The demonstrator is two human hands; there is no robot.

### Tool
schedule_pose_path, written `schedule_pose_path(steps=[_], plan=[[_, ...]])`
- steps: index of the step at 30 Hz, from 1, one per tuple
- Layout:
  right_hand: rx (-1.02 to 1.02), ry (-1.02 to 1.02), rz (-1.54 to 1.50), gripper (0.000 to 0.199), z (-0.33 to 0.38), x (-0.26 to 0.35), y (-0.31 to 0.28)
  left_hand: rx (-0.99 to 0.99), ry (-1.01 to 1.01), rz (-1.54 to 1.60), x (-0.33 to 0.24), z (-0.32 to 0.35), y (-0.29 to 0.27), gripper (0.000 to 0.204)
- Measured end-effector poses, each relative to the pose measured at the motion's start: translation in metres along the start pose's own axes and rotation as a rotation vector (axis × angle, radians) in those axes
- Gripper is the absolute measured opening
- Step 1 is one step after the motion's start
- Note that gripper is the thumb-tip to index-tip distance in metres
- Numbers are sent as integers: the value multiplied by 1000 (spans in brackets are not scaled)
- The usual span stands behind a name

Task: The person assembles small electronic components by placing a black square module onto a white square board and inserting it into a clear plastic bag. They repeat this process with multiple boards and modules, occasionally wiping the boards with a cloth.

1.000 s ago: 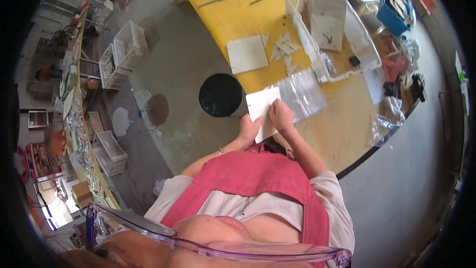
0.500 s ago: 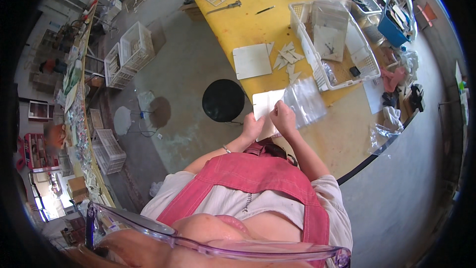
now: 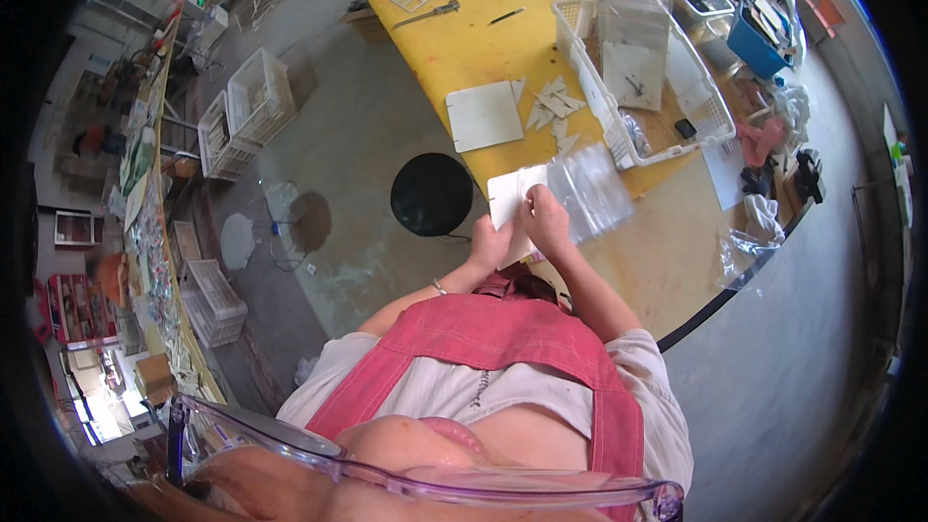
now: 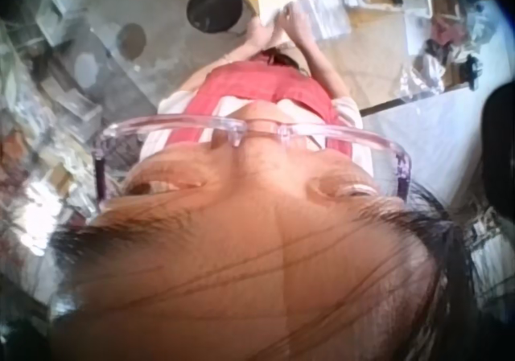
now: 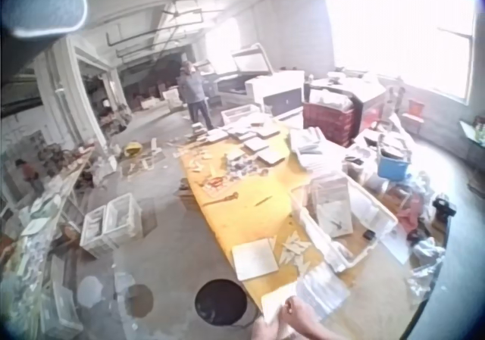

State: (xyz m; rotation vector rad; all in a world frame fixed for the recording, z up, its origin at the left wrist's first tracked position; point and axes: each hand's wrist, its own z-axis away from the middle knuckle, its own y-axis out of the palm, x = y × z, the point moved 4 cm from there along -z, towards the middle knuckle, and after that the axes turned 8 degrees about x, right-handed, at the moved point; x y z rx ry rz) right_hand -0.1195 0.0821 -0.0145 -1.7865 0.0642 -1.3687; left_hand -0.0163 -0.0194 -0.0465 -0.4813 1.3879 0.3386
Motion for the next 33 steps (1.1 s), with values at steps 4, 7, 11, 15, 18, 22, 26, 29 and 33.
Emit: schedule_pose_path(steps=[4, 7, 11, 15, 18, 22, 26, 29, 33], plan=[[70, 127, -15, 14, 8, -31, 12, -48, -77, 139, 0, -2, -2, 21], [45, 101, -42, 15, 12, -40, 18, -32, -121, 246, 4, -8, -3, 19], [104, 202, -181, 17, 11, -38, 17, 25, -193, 339, 19, -9, -6, 19], [147, 276, -99, 21, 11, -54, 24, 31, -211, 449, 29, -2, -2, 20], [194, 263, 118, 21, 14, -54, 31, 52, -270, 499, 32, 4, -4, 20], [146, 91, 263, 16, 15, -56, 34, 66, -310, 434, 40, 6, -7, 23], [160, 86, 226, 14, 16, -42, 31, 49, -246, 433, 26, 7, -6, 23], [181, 50, 237, 15, 18, -34, 37, 37, -215, 368, 16, 6, -5, 24], [155, -83, 147, 19, 25, -24, 33, 43, -238, 360, 15, 5, -4, 27]])
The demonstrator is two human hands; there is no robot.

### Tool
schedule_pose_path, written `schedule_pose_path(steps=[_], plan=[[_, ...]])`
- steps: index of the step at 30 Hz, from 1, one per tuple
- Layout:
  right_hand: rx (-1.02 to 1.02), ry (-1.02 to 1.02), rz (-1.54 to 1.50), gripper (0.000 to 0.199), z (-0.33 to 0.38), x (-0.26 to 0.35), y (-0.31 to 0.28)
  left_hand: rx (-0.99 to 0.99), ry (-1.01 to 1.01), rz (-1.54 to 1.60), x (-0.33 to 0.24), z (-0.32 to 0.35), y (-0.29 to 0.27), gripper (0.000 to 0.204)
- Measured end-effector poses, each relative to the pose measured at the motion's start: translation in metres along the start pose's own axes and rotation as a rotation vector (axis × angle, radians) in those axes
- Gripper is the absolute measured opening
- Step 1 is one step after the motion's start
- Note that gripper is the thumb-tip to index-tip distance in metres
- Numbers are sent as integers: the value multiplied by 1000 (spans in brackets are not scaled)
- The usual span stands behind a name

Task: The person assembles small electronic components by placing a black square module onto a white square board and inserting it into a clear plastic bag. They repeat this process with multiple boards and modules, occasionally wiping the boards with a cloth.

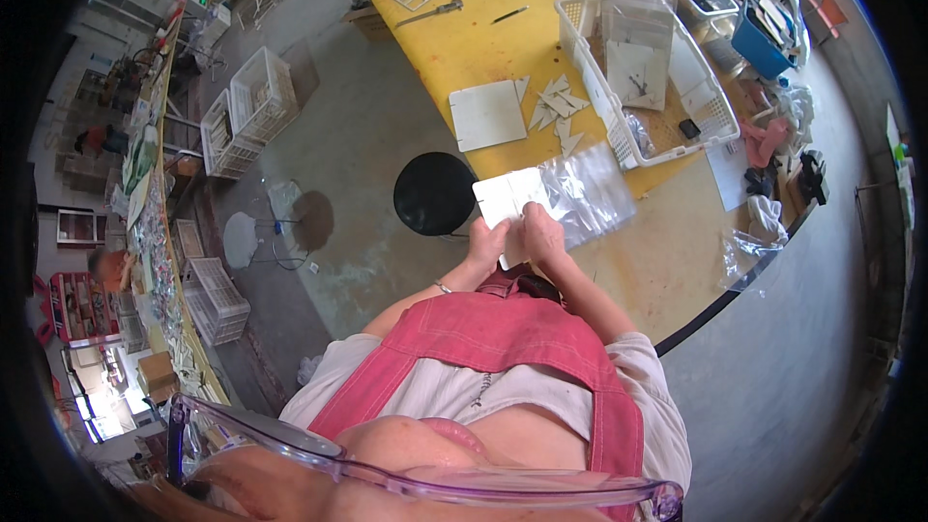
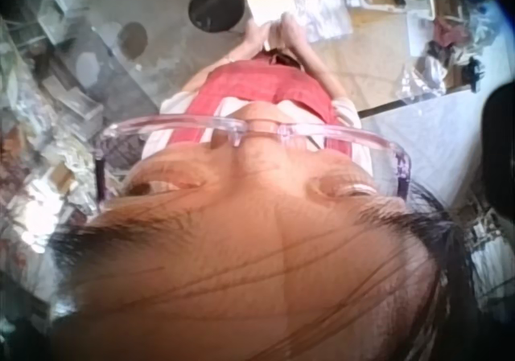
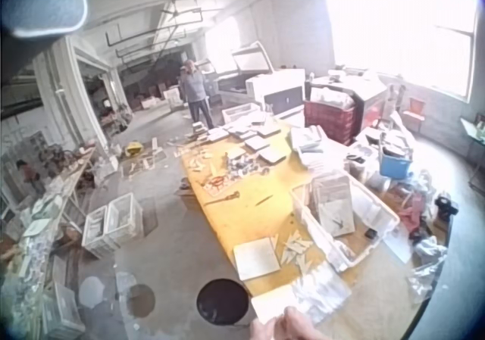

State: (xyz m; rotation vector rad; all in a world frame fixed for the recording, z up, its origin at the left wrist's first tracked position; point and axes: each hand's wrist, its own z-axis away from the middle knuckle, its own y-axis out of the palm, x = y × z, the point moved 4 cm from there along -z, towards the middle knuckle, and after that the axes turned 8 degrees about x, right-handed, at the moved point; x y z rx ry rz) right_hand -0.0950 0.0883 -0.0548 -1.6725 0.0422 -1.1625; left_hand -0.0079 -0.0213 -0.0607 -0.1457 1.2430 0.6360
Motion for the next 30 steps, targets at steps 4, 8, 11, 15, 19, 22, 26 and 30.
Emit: schedule_pose_path(steps=[4, 8, 11, 15, 19, 22, 26, 30], plan=[[-16, 170, -56, 25, 6, 3, -4, -53, 26, 102, 0, 2, -2, 25], [77, 198, -35, 22, 11, 6, -4, -148, 107, 102, 1, 0, -5, 20], [28, 174, -119, 18, 10, 17, -8, -141, 175, 63, -1, -2, -5, 20], [-81, 240, -178, 17, 2, 10, -13, -83, 126, -1, -19, 0, -1, 27], [-55, 250, -30, 15, 1, 6, -12, -168, 70, 85, -25, -6, -7, 28], [-47, 202, -71, 13, 7, 16, -17, -199, 135, 197, -32, -8, -5, 32], [-21, 202, -81, 13, 7, 27, -23, -146, 182, 10, -36, -5, -2, 30], [-57, 200, -158, 15, -2, 34, -35, -55, 320, -406, -63, 9, 11, 24]])
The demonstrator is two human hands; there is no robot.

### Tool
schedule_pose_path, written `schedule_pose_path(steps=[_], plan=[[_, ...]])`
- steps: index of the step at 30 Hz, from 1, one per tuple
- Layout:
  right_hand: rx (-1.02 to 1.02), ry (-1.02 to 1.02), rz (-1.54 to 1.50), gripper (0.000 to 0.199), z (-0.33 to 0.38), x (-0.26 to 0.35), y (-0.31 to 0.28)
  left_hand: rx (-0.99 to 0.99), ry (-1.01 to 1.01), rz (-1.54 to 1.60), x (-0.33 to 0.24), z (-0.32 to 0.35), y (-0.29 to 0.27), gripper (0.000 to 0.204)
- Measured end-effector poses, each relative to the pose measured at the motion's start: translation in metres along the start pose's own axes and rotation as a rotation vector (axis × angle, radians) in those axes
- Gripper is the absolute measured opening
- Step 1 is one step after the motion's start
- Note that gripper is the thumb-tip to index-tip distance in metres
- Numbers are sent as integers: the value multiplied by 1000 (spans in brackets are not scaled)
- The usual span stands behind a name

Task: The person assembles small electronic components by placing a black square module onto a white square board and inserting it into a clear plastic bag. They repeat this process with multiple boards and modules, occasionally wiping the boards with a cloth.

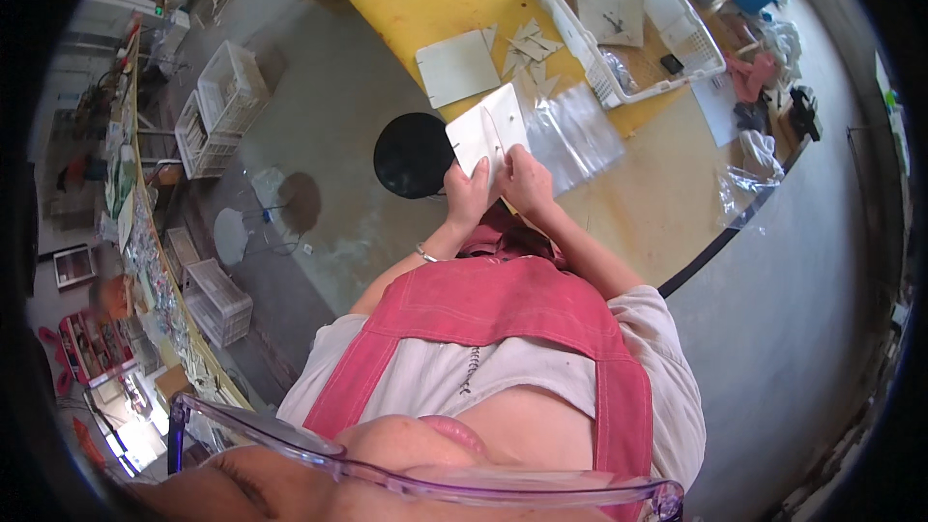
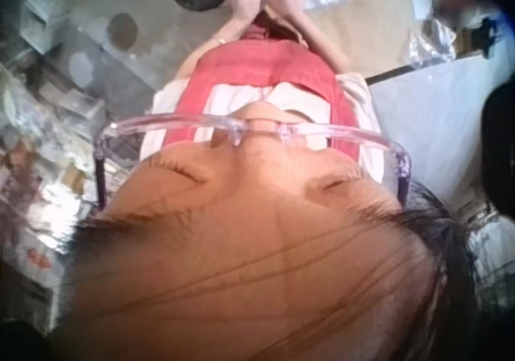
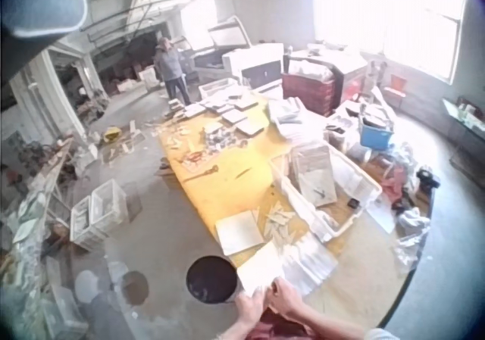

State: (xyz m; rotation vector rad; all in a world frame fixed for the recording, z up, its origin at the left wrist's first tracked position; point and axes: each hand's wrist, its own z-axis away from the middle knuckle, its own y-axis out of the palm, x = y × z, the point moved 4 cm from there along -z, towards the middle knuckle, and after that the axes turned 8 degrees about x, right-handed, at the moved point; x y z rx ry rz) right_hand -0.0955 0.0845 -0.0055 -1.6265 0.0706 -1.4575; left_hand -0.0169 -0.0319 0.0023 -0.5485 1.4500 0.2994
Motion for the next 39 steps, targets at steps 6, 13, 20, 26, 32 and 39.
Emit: schedule_pose_path(steps=[6, 13, 20, 26, 32, 39], plan=[[-201, -73, -555, 14, -21, 2, -16, 90, 371, -412, -31, 8, 0, 50], [-331, -106, -267, 10, -2, 15, -62, 171, 600, -637, -51, 11, -6, 54], [-447, -221, -82, 13, 16, 35, -104, 224, 676, -668, -74, 6, -6, 42], [-81, -430, 96, 11, 3, 43, -133, 250, 765, -773, -74, 2, -10, 40], [413, -131, 523, 18, -27, 54, -129, 311, 884, -835, -93, -4, -7, 34], [218, -339, 566, 9, -34, 49, -115, 332, 900, -842, -100, -5, -13, 32]])
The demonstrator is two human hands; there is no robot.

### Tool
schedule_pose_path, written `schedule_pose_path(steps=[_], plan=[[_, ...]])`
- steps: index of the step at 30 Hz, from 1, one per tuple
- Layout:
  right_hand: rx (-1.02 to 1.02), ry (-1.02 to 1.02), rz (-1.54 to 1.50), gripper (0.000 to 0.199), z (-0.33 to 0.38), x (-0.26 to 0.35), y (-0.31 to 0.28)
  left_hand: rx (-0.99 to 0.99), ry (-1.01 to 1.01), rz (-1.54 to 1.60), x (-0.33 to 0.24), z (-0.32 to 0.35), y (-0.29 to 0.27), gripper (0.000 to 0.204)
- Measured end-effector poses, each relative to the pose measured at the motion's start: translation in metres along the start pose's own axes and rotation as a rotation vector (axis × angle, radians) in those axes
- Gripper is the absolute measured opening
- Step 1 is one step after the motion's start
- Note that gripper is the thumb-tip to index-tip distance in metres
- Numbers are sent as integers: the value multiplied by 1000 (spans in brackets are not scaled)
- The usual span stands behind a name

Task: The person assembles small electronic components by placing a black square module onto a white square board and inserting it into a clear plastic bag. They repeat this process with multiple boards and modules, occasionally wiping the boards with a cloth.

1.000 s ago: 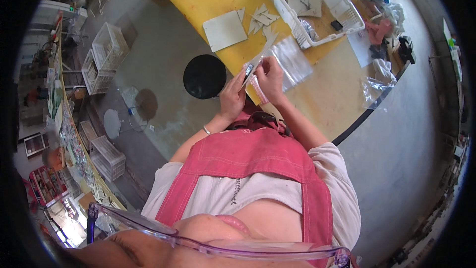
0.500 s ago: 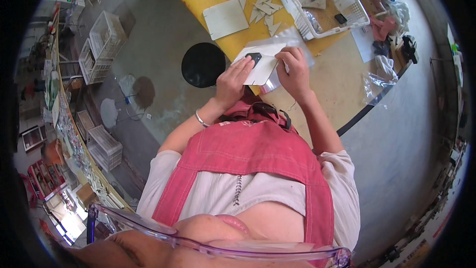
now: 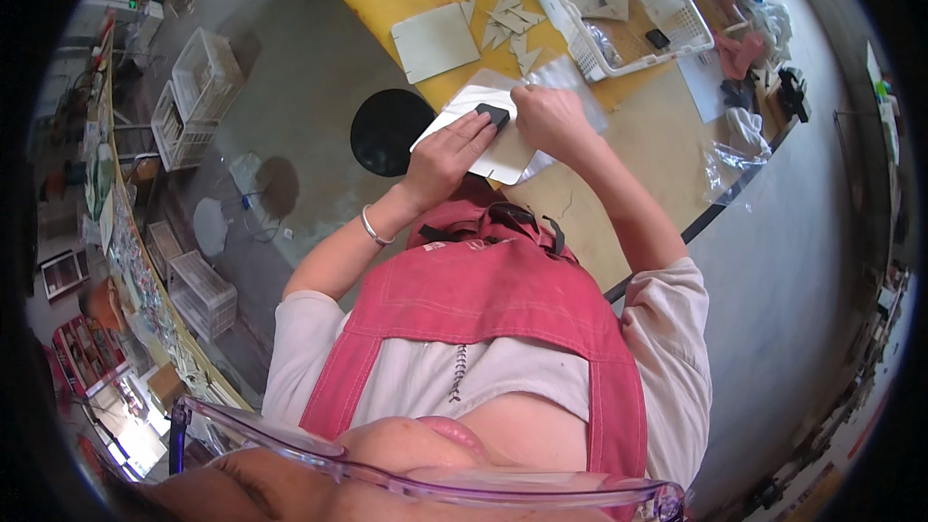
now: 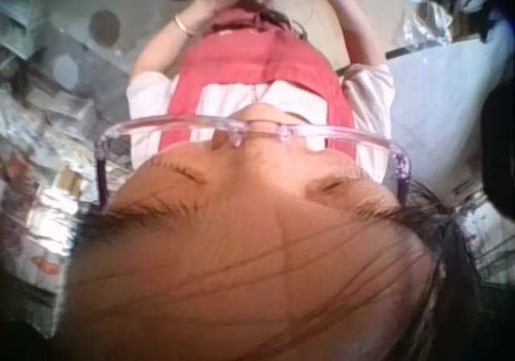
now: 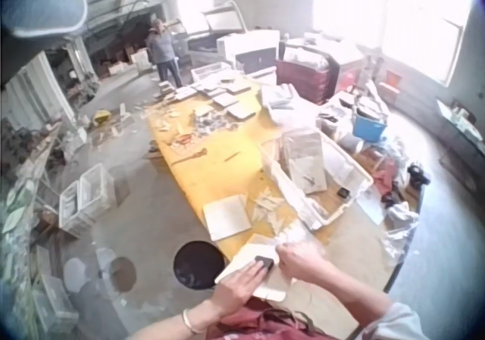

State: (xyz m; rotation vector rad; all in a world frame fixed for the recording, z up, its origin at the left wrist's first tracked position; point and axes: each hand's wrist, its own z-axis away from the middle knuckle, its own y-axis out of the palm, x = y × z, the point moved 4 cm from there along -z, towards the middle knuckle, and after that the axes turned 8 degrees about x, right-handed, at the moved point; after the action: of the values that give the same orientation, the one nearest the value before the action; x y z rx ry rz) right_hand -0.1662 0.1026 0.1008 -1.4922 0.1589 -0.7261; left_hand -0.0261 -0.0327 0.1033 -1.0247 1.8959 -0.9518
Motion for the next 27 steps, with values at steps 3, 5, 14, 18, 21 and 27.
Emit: schedule_pose_path(steps=[3, 5, 14, 18, 21, 27], plan=[[-84, -92, -70, 7, 5, 11, -4, -4, -3, 1, 1, 4, 2, 31], [-80, -168, -101, 6, 9, 21, -9, -2, -40, 24, 3, 4, 2, 33], [-434, -267, -368, 7, 17, 42, -62, -195, -239, 289, 13, 6, 10, 34], [-748, -19, -524, 14, 37, 27, -55, -297, -758, 977, 29, 25, 37, 28], [-529, 21, -399, 25, 37, 36, -6, -478, -899, 1476, 35, 32, 64, 30], [-391, 74, -128, 27, 20, 43, 45, -532, -1095, 1909, 33, 37, 78, 36]])
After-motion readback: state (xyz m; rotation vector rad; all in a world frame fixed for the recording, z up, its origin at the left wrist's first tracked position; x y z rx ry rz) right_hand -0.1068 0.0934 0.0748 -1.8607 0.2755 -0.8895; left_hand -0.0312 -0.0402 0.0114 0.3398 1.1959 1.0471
